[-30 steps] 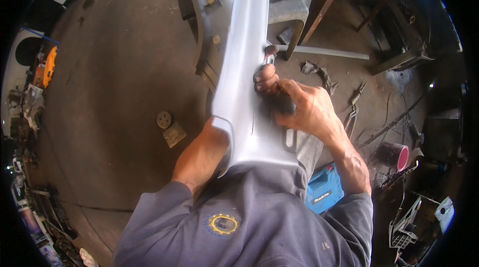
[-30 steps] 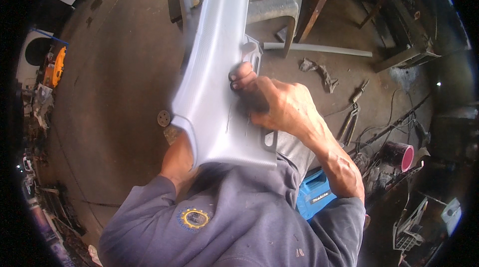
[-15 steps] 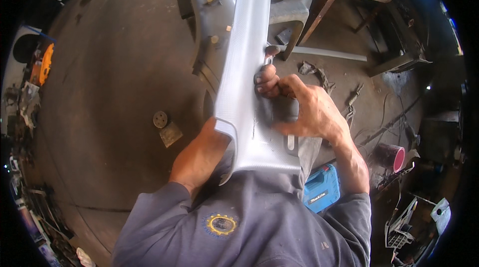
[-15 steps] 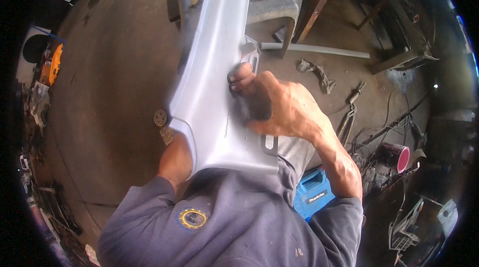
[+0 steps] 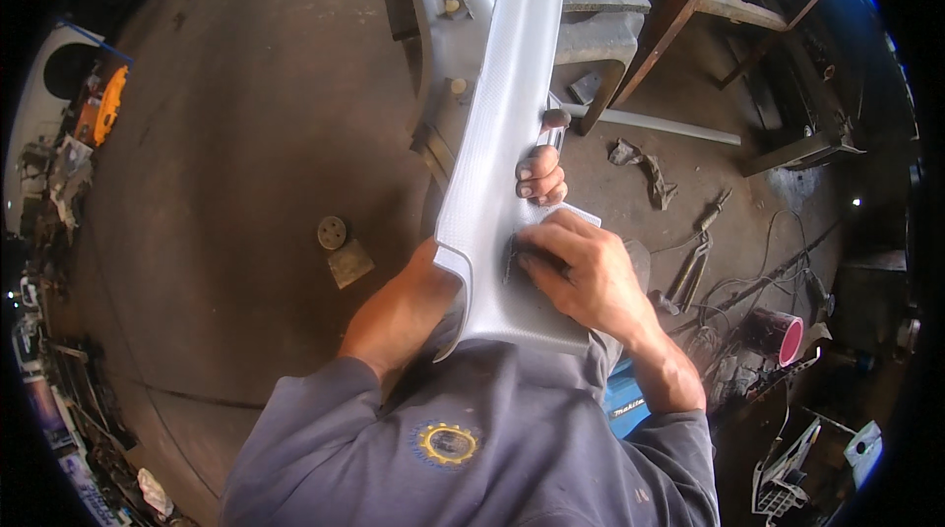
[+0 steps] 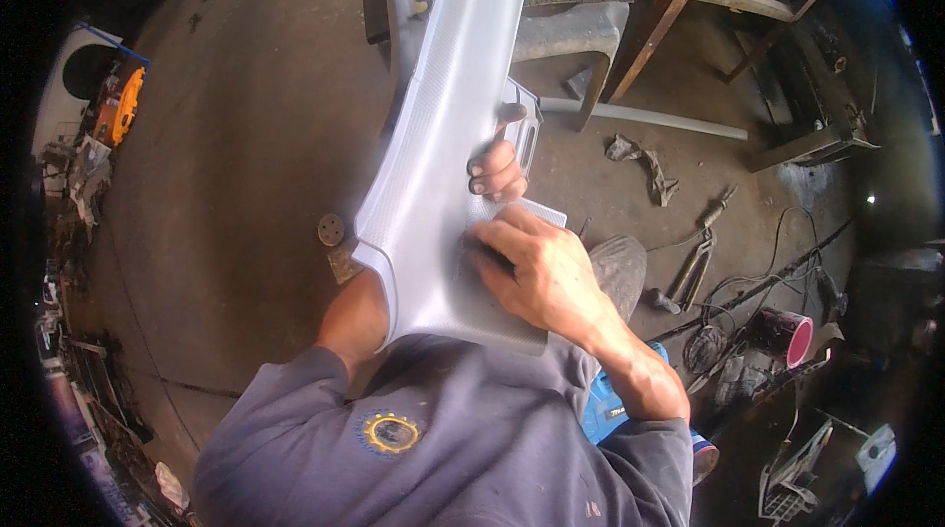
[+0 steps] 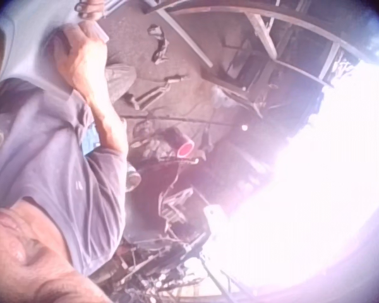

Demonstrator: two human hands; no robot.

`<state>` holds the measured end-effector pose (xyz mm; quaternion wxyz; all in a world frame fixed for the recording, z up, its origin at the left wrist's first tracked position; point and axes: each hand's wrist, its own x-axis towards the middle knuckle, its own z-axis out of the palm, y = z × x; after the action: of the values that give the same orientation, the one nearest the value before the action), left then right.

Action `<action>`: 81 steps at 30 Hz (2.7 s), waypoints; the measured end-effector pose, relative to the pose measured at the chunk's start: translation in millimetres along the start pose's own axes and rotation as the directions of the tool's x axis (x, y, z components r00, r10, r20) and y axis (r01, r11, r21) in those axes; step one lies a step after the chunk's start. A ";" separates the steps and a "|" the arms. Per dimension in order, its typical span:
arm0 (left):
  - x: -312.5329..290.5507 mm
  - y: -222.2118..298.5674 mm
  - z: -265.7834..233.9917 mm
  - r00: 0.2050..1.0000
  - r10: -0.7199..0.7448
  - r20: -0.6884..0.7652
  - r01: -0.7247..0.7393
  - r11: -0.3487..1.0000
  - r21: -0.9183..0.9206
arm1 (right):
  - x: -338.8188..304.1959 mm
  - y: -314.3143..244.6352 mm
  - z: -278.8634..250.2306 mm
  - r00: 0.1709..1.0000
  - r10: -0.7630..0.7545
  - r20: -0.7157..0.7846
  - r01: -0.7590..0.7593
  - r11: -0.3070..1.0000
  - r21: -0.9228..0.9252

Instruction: The person uses a chisel and hammer to remove a broken tab from a gray plastic car part. They then use a soldering iron to melt and smooth the edges of the hole. The person works on a single part in a workshop setting.

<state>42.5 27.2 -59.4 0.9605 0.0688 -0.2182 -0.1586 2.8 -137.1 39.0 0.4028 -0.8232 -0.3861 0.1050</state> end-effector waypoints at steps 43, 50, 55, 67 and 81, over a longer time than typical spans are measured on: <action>1.7 -27.2 -30.2 0.962 0.069 0.264 -0.036 0.991 -0.130 | -51.0 -35.0 8.0 0.985 -0.145 0.093 0.119 0.962 0.244; 1.9 -17.2 -24.3 0.985 -0.005 0.174 0.019 0.996 -0.082 | -20.7 -13.9 16.3 0.997 0.070 0.037 -0.065 0.991 -0.119; -12.1 -15.0 -8.8 0.988 -0.072 -0.133 0.057 0.991 -0.120 | 9.9 8.4 9.1 0.995 0.021 -0.099 -0.044 0.970 -0.237; -8.6 -14.6 18.9 0.987 -0.053 -0.152 0.043 0.997 -0.068 | 4.5 -0.4 11.9 1.000 0.011 0.001 -0.010 0.980 -0.198; -9.0 -13.1 31.7 0.961 -0.032 -0.273 0.002 0.994 -0.109 | 12.2 -0.5 3.2 1.000 -0.012 -0.005 0.012 0.991 -0.133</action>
<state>17.2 16.0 -37.2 0.9823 0.0400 -0.0734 -0.1676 9.3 -126.3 39.1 0.3489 -0.8461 -0.3961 0.0745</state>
